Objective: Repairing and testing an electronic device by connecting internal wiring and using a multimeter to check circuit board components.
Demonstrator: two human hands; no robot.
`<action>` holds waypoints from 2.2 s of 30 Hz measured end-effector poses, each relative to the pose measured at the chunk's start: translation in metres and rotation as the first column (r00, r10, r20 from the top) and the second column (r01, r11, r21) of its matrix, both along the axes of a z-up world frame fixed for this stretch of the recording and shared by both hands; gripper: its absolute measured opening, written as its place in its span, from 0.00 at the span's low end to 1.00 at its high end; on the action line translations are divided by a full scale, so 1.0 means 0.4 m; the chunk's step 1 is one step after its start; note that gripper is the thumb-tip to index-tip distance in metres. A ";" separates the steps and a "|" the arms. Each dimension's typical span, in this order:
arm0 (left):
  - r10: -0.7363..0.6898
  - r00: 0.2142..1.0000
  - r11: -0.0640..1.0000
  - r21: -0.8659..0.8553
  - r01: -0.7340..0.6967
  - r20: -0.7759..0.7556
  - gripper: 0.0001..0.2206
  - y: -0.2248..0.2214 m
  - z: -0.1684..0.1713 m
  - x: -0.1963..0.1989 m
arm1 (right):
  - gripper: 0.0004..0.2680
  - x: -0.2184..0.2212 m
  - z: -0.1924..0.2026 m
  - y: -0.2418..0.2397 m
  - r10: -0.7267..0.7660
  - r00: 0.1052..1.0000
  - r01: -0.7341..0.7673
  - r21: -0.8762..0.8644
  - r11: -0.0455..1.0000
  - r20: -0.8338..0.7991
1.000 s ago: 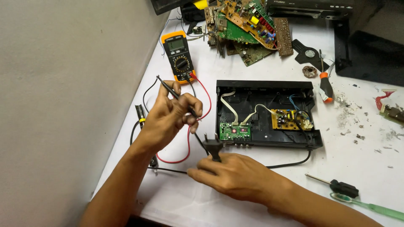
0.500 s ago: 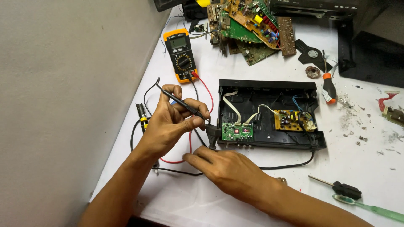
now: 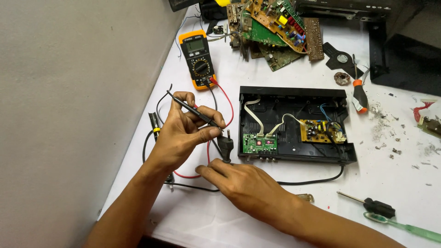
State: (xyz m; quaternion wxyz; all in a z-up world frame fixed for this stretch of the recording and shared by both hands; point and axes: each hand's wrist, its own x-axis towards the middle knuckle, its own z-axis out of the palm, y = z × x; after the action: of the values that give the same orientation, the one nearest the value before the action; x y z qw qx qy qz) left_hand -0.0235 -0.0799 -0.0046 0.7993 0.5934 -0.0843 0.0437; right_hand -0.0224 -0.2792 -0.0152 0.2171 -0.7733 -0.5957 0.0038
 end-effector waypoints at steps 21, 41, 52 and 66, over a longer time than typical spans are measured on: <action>0.060 0.998 0.978 -0.198 -0.059 0.001 0.23 0.211 0.020 -0.013 | 0.08 0.153 0.161 -0.104 0.027 0.999 -0.019 0.260 0.965 -0.027; 0.184 0.983 0.945 -0.275 -0.180 -0.010 0.24 0.339 -0.062 0.025 | 0.04 0.362 -0.130 0.178 0.037 0.875 -0.030 -0.021 0.999 0.483; 0.104 0.994 0.968 -0.232 -0.096 0.024 0.22 0.310 -0.044 0.017 | 0.02 0.333 0.104 0.087 -0.265 0.650 -0.012 0.358 0.934 0.712; -0.019 0.983 0.972 -0.233 -0.024 -0.184 0.27 0.173 -0.084 0.041 | 0.08 0.188 0.080 -0.429 -0.281 0.280 0.803 0.064 0.593 -0.918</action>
State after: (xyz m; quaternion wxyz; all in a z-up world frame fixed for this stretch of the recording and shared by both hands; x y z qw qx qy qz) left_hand -0.0071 -0.0109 -0.0382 0.8679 0.4968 -0.0034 -0.0010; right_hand 0.0528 -0.4508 0.0167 0.6609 -0.7354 -0.0667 0.1340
